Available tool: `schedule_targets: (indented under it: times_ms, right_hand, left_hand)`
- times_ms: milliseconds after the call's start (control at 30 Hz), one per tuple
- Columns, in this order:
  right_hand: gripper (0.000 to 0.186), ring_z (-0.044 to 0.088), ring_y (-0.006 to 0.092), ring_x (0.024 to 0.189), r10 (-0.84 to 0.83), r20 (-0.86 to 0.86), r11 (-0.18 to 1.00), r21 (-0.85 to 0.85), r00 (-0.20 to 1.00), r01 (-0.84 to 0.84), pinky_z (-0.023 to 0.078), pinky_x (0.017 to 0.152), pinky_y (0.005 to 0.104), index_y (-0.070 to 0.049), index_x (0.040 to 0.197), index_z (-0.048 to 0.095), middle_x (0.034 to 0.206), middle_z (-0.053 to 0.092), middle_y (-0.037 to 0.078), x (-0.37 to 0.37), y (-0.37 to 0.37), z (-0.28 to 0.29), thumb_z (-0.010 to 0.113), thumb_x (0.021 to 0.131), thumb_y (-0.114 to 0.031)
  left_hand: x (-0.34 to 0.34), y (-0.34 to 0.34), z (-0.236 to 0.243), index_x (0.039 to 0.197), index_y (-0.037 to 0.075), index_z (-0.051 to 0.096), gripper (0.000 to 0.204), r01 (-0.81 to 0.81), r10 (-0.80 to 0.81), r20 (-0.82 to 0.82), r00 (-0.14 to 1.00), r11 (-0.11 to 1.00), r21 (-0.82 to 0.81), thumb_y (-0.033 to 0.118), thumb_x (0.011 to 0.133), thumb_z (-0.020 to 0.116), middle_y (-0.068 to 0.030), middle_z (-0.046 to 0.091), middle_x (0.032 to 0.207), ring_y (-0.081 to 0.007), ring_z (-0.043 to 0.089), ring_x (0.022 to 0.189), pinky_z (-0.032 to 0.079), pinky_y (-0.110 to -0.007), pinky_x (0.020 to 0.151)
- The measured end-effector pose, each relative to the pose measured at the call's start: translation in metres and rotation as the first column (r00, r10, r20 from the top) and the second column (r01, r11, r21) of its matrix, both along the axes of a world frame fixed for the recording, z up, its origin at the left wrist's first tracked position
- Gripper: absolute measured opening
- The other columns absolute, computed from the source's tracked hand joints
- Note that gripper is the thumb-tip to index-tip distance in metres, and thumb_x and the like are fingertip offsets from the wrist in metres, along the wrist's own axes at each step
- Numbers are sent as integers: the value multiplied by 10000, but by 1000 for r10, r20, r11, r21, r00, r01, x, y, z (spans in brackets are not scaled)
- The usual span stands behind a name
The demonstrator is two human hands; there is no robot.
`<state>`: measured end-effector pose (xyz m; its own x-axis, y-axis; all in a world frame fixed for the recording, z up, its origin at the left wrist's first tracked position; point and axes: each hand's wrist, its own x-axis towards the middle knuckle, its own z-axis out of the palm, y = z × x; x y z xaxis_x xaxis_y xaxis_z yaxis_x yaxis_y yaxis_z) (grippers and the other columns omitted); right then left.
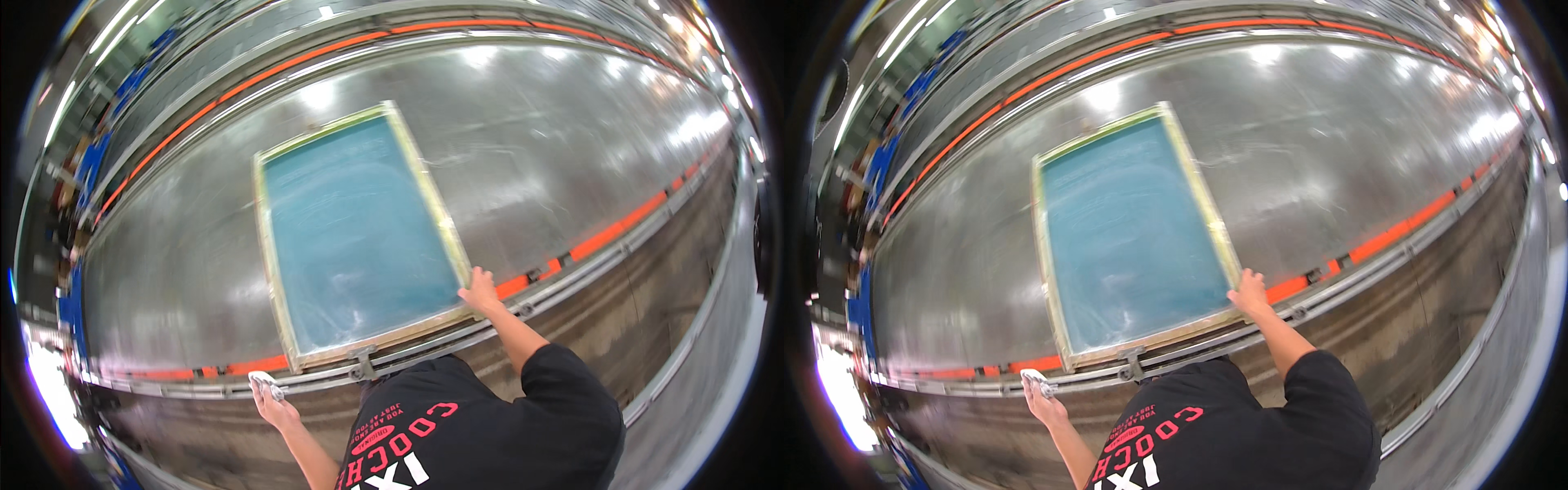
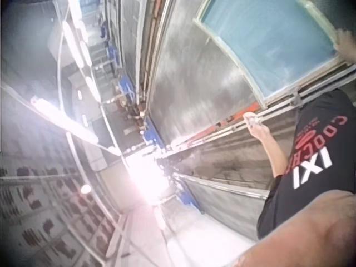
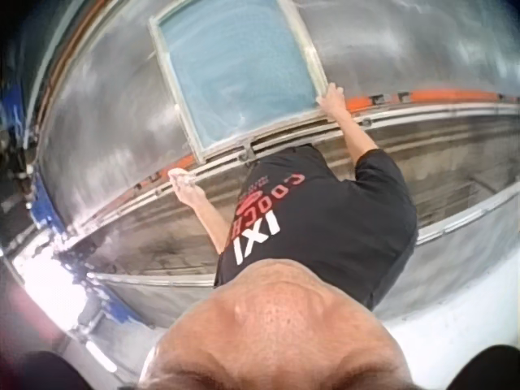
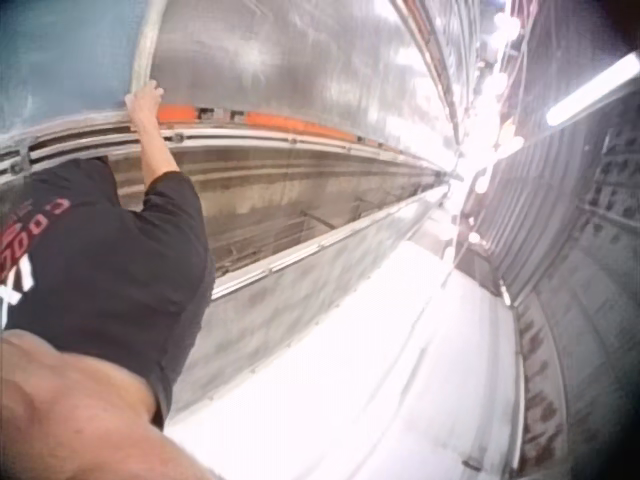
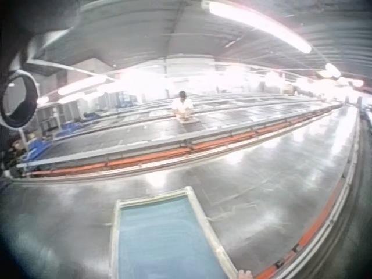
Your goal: The person wipes a large rectangular screen with a white cloth, repeatedly rubbing the surface in circular and back-and-forth motions. They occasionally reposition the screen on the metal table and continue wiping different areas.
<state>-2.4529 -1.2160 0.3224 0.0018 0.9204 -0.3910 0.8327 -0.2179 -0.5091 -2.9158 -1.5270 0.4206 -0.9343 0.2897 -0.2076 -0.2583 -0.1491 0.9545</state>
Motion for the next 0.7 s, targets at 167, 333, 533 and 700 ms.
schedule_targets:
  times_ms: [167, 333, 533, 700]
  right_hand:
    - [744, 496, 487, 1207, 92, 75, 987, 125, 993, -101, 442, 1056, 522, 91, 1311, 464, 1235, 540, 302, 35, 2, -40, 802, 753, -265]
    - [586, 578, 458, 1063, 138, 141, 973, 164, 980, -160, 473, 966, 504, 56, 1199, 506, 1133, 597, 288, 29, 21, 52, 766, 741, -201]
    - [415, 635, 241, 936, -11, -355, 997, 71, 935, 38, 523, 801, 398, 32, 1157, 601, 1033, 662, 116, 37, 35, 115, 747, 849, -206]
    - [677, 651, 185, 894, -230, -470, 962, -241, 852, 127, 530, 769, 350, 46, 1277, 611, 1052, 698, 54, -20, 88, 159, 672, 948, -543]
  left_hand:
    - [-46, -46, 24, 1464, -41, 517, 466, -88, 88, -13, 996, 994, 58, -47, 1001, 562, -128, 596, 1423, -198, 617, 1212, 514, -319, 1000]
    - [-85, -130, 23, 1452, -42, 527, 458, -162, 165, -42, 985, 985, 62, -47, 997, 576, -125, 606, 1411, -183, 636, 1175, 529, -309, 975]
    - [-125, -144, -1, 1462, -45, 508, 480, -166, 149, 161, 976, 981, 96, -40, 989, 585, -140, 613, 1393, -204, 651, 1165, 550, -317, 941]
    - [-173, -92, 19, 1465, -56, 500, 475, -33, 10, 159, 987, 989, 144, -41, 998, 588, -128, 640, 1324, -169, 655, 1110, 555, -300, 877]
